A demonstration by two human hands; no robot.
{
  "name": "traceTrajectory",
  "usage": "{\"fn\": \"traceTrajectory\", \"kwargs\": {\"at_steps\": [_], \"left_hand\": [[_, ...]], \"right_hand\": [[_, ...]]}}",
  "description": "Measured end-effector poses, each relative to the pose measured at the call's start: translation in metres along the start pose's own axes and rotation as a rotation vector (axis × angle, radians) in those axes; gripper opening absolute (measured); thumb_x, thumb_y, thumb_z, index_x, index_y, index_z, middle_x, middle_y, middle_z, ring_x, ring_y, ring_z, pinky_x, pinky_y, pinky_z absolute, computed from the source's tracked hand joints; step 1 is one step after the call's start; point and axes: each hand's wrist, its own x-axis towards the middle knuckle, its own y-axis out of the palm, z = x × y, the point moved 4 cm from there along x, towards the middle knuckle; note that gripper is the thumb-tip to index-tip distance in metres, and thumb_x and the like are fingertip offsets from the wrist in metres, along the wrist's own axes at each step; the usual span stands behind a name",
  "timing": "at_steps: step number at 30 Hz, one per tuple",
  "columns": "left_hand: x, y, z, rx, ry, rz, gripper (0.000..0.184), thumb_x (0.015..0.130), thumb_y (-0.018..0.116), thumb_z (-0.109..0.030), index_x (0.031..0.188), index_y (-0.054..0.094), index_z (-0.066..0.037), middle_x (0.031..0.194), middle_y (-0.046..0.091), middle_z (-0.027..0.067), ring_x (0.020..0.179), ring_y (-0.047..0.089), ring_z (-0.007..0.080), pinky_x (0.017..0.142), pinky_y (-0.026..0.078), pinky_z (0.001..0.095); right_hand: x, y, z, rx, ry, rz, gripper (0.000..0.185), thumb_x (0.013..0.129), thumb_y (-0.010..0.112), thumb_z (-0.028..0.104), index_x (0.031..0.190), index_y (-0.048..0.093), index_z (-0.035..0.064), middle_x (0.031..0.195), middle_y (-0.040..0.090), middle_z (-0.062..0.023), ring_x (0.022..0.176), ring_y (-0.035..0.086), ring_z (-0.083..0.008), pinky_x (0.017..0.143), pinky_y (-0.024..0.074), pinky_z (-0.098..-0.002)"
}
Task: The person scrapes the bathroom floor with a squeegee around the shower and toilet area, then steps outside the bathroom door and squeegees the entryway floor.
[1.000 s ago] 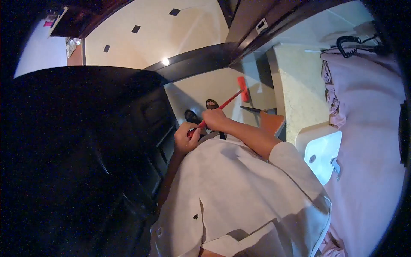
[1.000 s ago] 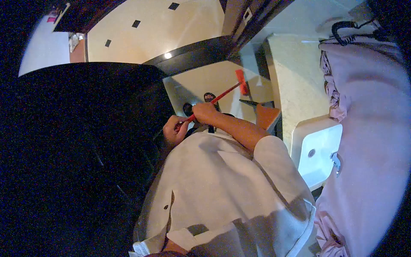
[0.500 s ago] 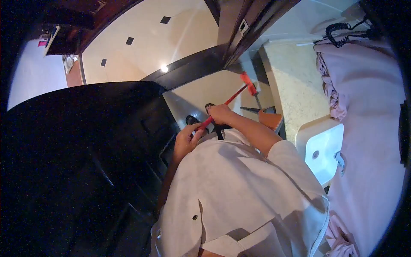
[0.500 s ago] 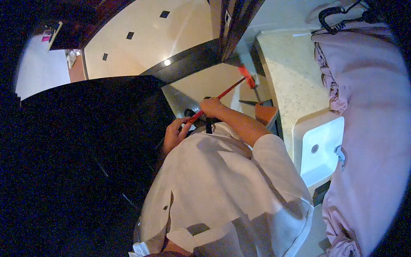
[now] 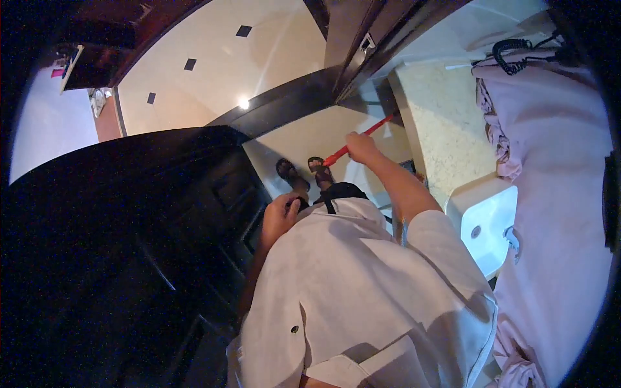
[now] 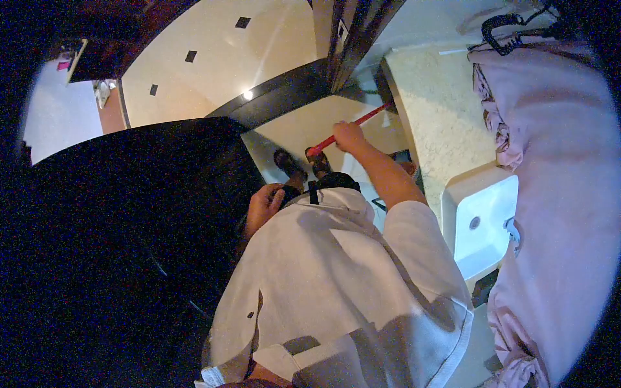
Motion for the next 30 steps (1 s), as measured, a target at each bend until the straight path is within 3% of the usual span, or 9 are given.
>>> {"fn": "traceTrajectory", "kwargs": {"at_steps": [4, 7, 9, 15, 17, 21, 30], "left_hand": [[-0.003, -0.002, -0.011, -0.005, -0.067, 0.027, 0.023, 0.089, 0.06, -0.02, 0.103, 0.064, -0.002, 0.092, 0.066, 0.0201, 0.079, 0.066, 0.0326, 0.07, 0.052, 0.0373], [-0.001, -0.003, -0.011, -0.015, -0.067, 0.005, 0.023, 0.089, 0.06, -0.019, 0.103, 0.064, -0.002, 0.092, 0.066, 0.0206, 0.079, 0.066, 0.0325, 0.07, 0.051, 0.0377], [0.004, -0.005, -0.015, -0.019, -0.12, 0.064, 0.023, 0.089, 0.06, -0.019, 0.103, 0.063, -0.002, 0.09, 0.066, 0.0208, 0.08, 0.066, 0.0328, 0.07, 0.051, 0.0387], [0.021, -0.01, -0.004, -0.092, -0.092, 0.058, 0.023, 0.088, 0.06, -0.019, 0.104, 0.063, -0.002, 0.092, 0.066, 0.0199, 0.078, 0.066, 0.0328, 0.069, 0.051, 0.0395], [0.027, -0.019, -0.003, -0.077, -0.063, 0.031, 0.023, 0.088, 0.06, -0.019, 0.104, 0.063, -0.002, 0.092, 0.066, 0.0196, 0.077, 0.066, 0.0327, 0.069, 0.051, 0.0393], [0.024, -0.035, 0.006, -0.045, -0.091, -0.004, 0.023, 0.089, 0.059, -0.021, 0.102, 0.064, -0.003, 0.093, 0.067, 0.0187, 0.079, 0.066, 0.0329, 0.071, 0.051, 0.0396], [0.043, -0.005, 0.11, 0.09, -0.136, -0.022, 0.025, 0.087, 0.061, -0.025, 0.099, 0.066, -0.004, 0.091, 0.067, 0.0185, 0.082, 0.067, 0.0327, 0.074, 0.051, 0.0396]], "right_hand": [[-0.009, -0.005, 0.063, 0.072, -0.1, -0.001, 0.025, 0.07, 0.069, 0.013, 0.092, 0.06, 0.0033, 0.097, 0.062, -0.0171, 0.088, 0.064, -0.0372, 0.075, 0.0525, -0.0463], [-0.012, 0.014, 0.083, 0.058, -0.229, 0.045, 0.022, 0.071, 0.069, 0.012, 0.09, 0.063, 0.0035, 0.096, 0.064, -0.0158, 0.09, 0.065, -0.0338, 0.077, 0.0528, -0.0445], [-0.012, 0.016, 0.079, 0.081, -0.205, 0.056, 0.021, 0.072, 0.068, 0.012, 0.091, 0.063, 0.0037, 0.097, 0.064, -0.0158, 0.092, 0.064, -0.034, 0.078, 0.0527, -0.0452], [0.006, 0.017, 0.006, -0.006, -0.089, 0.111, 0.019, 0.078, 0.062, 0.013, 0.094, 0.06, 0.0042, 0.1, 0.062, -0.0152, 0.092, 0.063, -0.0362, 0.078, 0.0521, -0.0474], [0.019, 0.026, -0.036, 0.001, -0.024, -0.023, 0.019, 0.076, 0.064, 0.01, 0.094, 0.059, 0.0044, 0.101, 0.06, -0.0157, 0.093, 0.062, -0.0364, 0.078, 0.052, -0.0471], [0.027, 0.018, -0.061, 0.009, -0.023, -0.01, 0.018, 0.073, 0.062, 0.004, 0.091, 0.058, 0.0044, 0.1, 0.06, -0.0161, 0.093, 0.062, -0.0362, 0.076, 0.0519, -0.0467], [0.002, -0.004, 0.024, 0.124, -0.145, 0.002, 0.018, 0.075, 0.064, 0.01, 0.091, 0.059, 0.0046, 0.101, 0.062, -0.0163, 0.092, 0.063, -0.0376, 0.074, 0.0512, -0.0485]]}}
